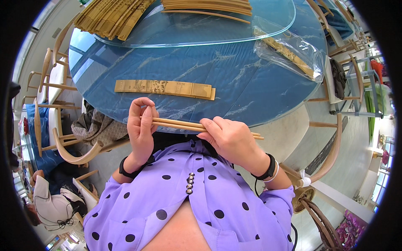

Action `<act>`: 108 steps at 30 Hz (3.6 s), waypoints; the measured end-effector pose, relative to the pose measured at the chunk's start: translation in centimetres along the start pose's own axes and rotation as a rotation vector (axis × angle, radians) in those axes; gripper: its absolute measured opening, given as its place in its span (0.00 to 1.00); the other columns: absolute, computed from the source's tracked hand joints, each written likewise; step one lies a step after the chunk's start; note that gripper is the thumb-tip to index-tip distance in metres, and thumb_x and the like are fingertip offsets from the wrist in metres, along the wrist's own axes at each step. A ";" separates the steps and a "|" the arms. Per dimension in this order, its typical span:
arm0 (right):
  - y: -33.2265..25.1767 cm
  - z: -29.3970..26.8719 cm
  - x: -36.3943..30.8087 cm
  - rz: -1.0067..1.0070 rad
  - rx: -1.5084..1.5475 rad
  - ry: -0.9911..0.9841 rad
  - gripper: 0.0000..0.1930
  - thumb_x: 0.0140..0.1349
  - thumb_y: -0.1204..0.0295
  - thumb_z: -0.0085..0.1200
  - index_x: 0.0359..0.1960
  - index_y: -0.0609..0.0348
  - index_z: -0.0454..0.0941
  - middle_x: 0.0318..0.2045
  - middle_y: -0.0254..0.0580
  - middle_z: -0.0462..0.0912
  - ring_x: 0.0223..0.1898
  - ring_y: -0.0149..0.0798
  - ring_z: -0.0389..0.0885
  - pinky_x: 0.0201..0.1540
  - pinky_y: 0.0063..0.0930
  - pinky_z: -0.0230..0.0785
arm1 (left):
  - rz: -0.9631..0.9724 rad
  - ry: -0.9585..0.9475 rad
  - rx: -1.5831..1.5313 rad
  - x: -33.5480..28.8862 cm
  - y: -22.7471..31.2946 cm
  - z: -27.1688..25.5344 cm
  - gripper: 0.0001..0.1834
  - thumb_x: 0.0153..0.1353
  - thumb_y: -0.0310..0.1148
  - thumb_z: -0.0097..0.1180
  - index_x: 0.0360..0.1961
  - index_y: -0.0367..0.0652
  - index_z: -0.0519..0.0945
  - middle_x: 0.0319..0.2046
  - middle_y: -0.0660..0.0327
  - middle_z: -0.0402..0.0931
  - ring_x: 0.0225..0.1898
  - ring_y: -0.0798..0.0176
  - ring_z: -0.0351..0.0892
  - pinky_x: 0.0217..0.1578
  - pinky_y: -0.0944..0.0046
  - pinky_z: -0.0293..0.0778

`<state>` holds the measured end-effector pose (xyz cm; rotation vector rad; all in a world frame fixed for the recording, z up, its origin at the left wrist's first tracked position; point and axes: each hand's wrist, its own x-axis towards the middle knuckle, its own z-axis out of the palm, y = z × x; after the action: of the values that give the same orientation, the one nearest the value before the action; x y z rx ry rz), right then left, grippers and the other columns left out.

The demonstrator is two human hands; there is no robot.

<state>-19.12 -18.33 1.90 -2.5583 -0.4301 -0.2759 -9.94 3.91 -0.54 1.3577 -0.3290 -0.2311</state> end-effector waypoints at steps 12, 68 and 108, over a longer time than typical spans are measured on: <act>1.2 -0.9 -0.1 0.034 -0.126 0.075 0.16 0.67 0.61 0.61 0.29 0.56 0.70 0.22 0.39 0.73 0.22 0.42 0.77 0.24 0.35 0.68 | 0.016 -0.501 0.599 2.9 2.3 1.5 0.13 0.78 0.35 0.46 0.51 0.36 0.73 0.26 0.53 0.73 0.28 0.48 0.76 0.33 0.53 0.70; 2.6 -0.8 3.9 0.635 0.483 -0.023 0.14 0.71 0.65 0.60 0.48 0.66 0.84 0.25 0.33 0.82 0.25 0.22 0.69 0.29 0.21 0.62 | 0.732 -0.509 1.038 7.6 -2.0 -1.0 0.09 0.60 0.30 0.64 0.40 0.41 0.79 0.36 0.59 0.76 0.41 0.54 0.76 0.48 0.56 0.71; 1.8 -0.7 3.3 0.642 1.231 -0.165 0.10 0.62 0.73 0.69 0.41 0.66 0.84 0.30 0.32 0.84 0.30 0.19 0.78 0.34 0.13 0.70 | 0.827 -0.662 0.970 5.2 0.3 1.1 0.24 0.60 0.48 0.64 0.47 0.41 0.73 0.40 0.58 0.70 0.46 0.52 0.73 0.50 0.54 0.70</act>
<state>-15.55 -19.32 2.55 -1.3738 0.1741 0.3525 -5.54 1.14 0.41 1.9148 -1.6749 0.2295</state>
